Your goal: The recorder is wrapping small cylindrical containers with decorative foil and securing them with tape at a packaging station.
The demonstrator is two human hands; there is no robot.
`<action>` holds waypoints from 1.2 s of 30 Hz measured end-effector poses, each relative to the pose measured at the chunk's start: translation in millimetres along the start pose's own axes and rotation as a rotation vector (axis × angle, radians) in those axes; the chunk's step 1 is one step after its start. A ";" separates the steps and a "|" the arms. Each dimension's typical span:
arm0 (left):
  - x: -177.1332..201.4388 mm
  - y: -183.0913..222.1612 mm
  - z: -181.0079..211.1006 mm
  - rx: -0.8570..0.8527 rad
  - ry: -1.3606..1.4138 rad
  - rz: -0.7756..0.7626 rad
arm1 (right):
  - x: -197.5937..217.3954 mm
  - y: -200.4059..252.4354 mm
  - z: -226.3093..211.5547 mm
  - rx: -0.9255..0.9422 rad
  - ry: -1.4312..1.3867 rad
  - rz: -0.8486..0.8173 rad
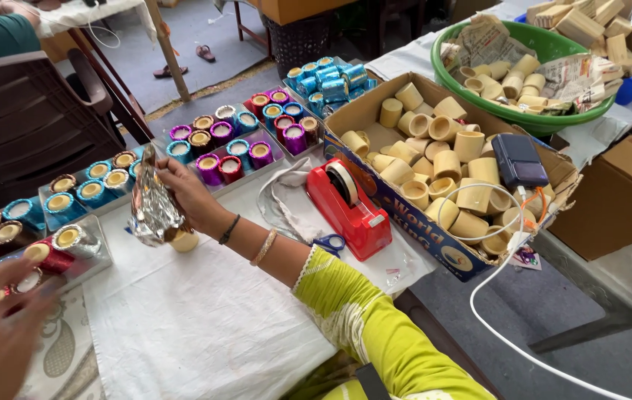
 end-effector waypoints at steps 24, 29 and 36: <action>-129.9 -83.6 -86.6 -0.103 1.149 0.065 | -39.4 10.9 4.7 -0.409 0.635 -0.192; -121.9 -82.1 -105.7 -0.117 1.171 0.101 | -4.8 8.9 29.9 -0.411 0.745 -0.256; -114.5 -85.6 -92.2 -0.050 1.119 -0.085 | 6.8 -1.0 9.4 -0.279 0.706 -0.158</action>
Point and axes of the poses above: each hand's wrist, its own y-axis away from the middle knuckle, its own x-axis out of the back of the hand, z = x × y, the point moved 4 cm from there along -y, towards the middle knuckle, and after that the axes turned 13 degrees about -z, right-handed, at the moved point
